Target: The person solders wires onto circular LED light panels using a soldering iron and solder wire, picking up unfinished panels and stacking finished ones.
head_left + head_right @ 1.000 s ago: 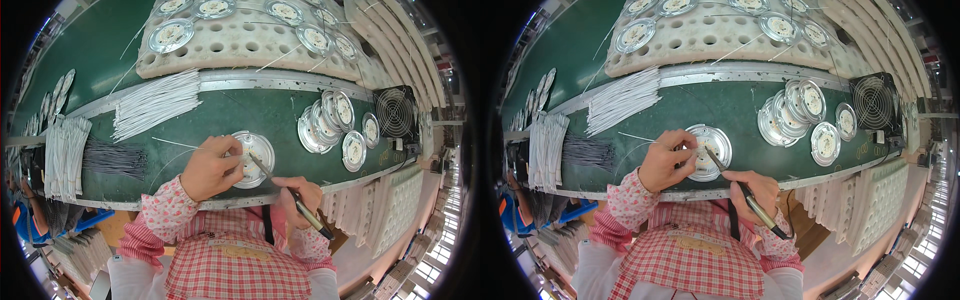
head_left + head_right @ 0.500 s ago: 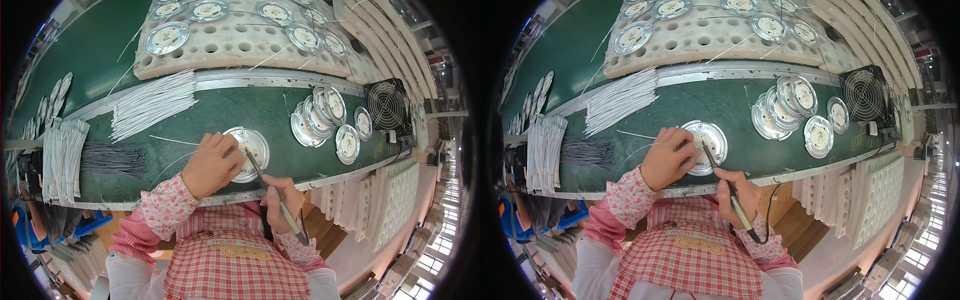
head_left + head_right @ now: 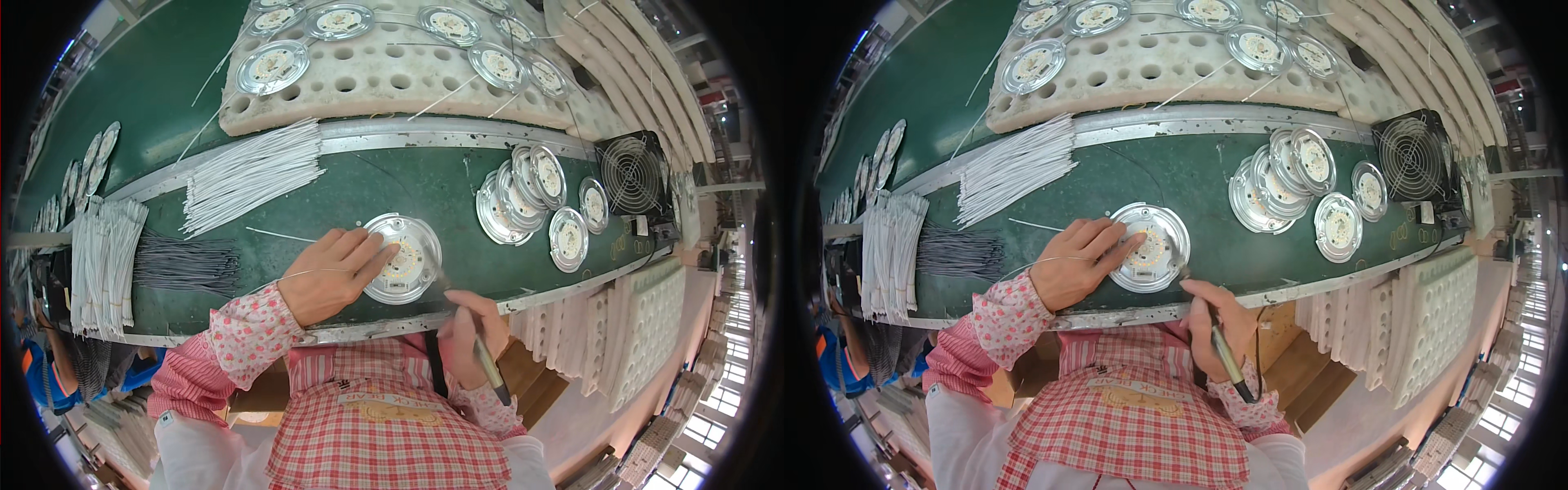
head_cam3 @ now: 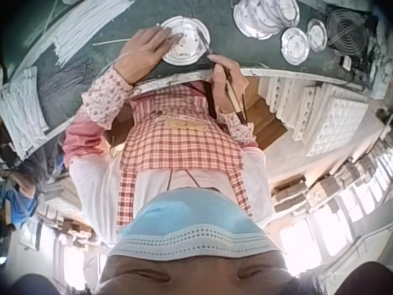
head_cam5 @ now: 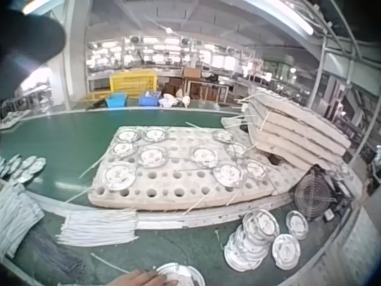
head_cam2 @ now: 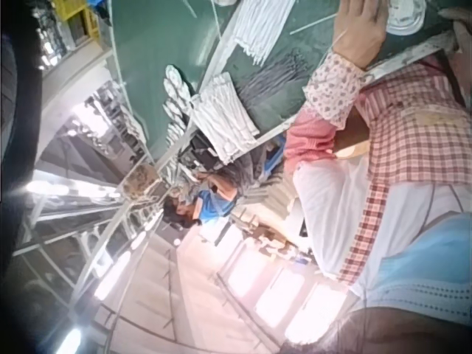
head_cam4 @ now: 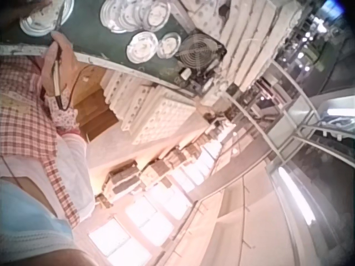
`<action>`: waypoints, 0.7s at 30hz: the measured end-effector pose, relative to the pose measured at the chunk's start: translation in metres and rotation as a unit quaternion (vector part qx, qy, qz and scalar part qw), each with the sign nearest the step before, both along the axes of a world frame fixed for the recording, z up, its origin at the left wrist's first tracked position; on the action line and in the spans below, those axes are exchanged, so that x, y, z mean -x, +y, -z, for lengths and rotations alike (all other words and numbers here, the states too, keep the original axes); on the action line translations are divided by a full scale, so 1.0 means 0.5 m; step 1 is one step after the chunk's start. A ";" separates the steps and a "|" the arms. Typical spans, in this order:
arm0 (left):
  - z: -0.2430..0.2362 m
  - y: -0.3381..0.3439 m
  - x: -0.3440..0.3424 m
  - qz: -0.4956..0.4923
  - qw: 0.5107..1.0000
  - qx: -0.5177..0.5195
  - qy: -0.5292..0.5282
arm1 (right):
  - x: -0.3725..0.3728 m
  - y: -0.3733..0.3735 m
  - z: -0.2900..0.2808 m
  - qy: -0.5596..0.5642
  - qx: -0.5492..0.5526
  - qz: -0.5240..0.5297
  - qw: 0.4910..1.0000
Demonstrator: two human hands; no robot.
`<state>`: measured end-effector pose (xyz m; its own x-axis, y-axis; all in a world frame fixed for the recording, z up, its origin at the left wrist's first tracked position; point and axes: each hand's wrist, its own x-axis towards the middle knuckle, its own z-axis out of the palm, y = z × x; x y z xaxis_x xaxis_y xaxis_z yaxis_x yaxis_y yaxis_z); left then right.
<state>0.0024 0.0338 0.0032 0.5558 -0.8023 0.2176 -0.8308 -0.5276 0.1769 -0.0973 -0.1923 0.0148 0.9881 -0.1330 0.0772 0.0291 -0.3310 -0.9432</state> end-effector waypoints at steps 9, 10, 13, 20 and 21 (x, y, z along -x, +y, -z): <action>-0.017 -0.015 -0.007 -0.020 0.999 0.035 -0.012 | -0.091 0.035 0.033 -0.160 0.335 -0.090 0.924; -0.030 -0.016 -0.022 -0.033 0.995 0.093 -0.006 | -0.089 0.028 0.029 -0.136 0.290 -0.101 0.942; -0.030 -0.048 -0.035 -0.172 0.917 0.257 0.253 | -0.084 0.015 0.018 -0.118 0.212 -0.113 0.963; -0.023 -0.067 -0.079 -0.199 0.803 0.321 0.460 | -0.110 -0.012 0.001 -0.188 0.221 -0.143 0.946; -0.029 -0.067 -0.079 -0.197 0.779 0.340 0.489 | -0.117 -0.013 -0.001 -0.204 0.229 -0.140 0.941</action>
